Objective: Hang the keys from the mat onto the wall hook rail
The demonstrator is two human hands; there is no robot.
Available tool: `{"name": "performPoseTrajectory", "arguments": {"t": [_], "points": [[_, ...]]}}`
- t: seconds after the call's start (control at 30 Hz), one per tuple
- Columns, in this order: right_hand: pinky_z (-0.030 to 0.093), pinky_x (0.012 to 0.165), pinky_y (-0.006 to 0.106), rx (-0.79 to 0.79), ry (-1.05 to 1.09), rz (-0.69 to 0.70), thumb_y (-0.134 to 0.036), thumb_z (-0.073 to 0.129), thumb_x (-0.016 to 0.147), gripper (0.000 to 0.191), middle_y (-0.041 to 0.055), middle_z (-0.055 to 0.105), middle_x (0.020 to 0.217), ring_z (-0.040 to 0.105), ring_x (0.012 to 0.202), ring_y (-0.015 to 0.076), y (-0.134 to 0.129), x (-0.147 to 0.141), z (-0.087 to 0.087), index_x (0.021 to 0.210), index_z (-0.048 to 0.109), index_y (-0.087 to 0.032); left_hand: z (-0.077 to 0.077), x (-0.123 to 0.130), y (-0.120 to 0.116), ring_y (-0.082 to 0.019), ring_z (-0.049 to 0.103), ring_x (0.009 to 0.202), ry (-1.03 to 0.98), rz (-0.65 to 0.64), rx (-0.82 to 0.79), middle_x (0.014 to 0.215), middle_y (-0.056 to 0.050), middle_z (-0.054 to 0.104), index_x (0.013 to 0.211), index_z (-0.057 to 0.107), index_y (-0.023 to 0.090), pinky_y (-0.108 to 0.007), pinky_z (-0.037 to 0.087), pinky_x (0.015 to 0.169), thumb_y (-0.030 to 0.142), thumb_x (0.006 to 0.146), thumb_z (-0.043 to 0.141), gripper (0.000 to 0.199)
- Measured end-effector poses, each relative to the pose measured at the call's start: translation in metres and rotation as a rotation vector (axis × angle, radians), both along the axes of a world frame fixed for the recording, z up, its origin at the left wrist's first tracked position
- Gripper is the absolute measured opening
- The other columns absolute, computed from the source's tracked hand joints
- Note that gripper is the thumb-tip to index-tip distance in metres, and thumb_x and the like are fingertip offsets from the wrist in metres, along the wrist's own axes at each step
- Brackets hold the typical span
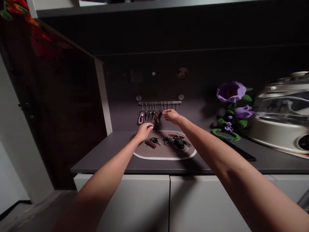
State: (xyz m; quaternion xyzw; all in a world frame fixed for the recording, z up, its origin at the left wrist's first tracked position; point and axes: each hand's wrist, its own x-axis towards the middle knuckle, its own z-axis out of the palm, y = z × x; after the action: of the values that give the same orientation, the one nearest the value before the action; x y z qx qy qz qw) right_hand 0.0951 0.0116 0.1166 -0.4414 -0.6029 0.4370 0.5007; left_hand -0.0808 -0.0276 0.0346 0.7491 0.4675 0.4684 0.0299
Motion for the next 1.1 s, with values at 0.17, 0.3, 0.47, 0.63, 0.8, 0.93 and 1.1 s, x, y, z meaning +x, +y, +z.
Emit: {"name": "performPoseTrajectory", "arguments": {"t": [0.17,0.3,0.47,0.63,0.8,0.93,1.1], "points": [[0.039,0.056,0.020,-0.008,0.044,0.050,-0.009,0.058,0.072,0.008,0.0009,0.060,0.066,0.050,0.053,0.0060,-0.010,0.001,-0.006,0.077,0.058,-0.014,0.001,0.008,-0.004,-0.014,0.059,0.083,-0.091,-0.023,-0.019,0.092,-0.005,0.067,0.090,0.063,0.015,-0.027,0.046,0.079,0.017,0.077,0.050,0.019],[0.039,0.054,0.019,0.002,0.081,0.076,-0.010,0.057,0.073,0.009,0.0001,0.061,0.066,0.050,0.051,0.0055,-0.021,0.000,-0.022,0.080,0.058,-0.015,-0.004,0.013,-0.006,-0.014,0.060,0.081,-0.153,-0.027,-0.041,0.088,-0.005,0.067,0.089,0.063,0.014,-0.027,0.046,0.078,0.017,0.075,0.052,0.018],[0.038,0.052,0.017,0.021,0.095,0.085,-0.012,0.055,0.074,0.006,-0.0010,0.058,0.059,0.050,0.051,0.0059,-0.037,-0.005,-0.052,0.079,0.057,-0.014,-0.013,0.014,-0.008,-0.014,0.060,0.079,-0.198,0.002,-0.071,0.086,-0.006,0.067,0.087,0.064,0.013,-0.026,0.046,0.076,0.017,0.075,0.052,0.017],[0.040,0.058,0.018,0.133,-0.016,0.039,-0.012,0.052,0.075,0.009,-0.0020,0.057,0.058,0.053,0.056,0.0074,-0.041,-0.010,-0.083,0.083,0.057,-0.013,-0.022,0.005,-0.010,-0.014,0.059,0.073,-0.087,0.080,-0.088,0.080,-0.006,0.067,0.082,0.064,0.013,-0.025,0.044,0.069,0.023,0.075,0.052,0.017],[0.040,0.071,0.022,0.362,-0.294,-0.040,-0.014,0.057,0.072,0.009,-0.0001,0.062,0.068,0.053,0.065,0.0104,-0.038,-0.007,-0.102,0.080,0.061,-0.017,-0.025,-0.007,-0.013,-0.016,0.057,0.070,0.157,0.149,-0.076,0.076,-0.005,0.066,0.076,0.065,0.016,-0.026,0.042,0.067,0.031,0.076,0.050,0.021],[0.037,0.076,0.024,0.488,-0.469,-0.057,-0.014,0.059,0.071,0.008,0.0041,0.065,0.080,0.055,0.075,0.0148,-0.037,-0.006,-0.106,0.076,0.064,-0.019,-0.025,-0.011,-0.017,-0.018,0.057,0.076,0.324,0.207,-0.076,0.080,-0.007,0.065,0.076,0.066,0.017,-0.028,0.041,0.071,0.037,0.078,0.048,0.027],[0.038,0.075,0.025,0.539,-0.727,-0.066,-0.017,0.052,0.078,0.013,0.0087,0.065,0.089,0.057,0.081,0.0174,-0.038,-0.007,-0.107,0.083,0.064,-0.016,-0.025,-0.011,-0.020,-0.018,0.056,0.083,0.468,0.231,-0.125,0.089,-0.007,0.065,0.079,0.066,0.019,-0.027,0.041,0.073,0.035,0.078,0.048,0.025]]}}
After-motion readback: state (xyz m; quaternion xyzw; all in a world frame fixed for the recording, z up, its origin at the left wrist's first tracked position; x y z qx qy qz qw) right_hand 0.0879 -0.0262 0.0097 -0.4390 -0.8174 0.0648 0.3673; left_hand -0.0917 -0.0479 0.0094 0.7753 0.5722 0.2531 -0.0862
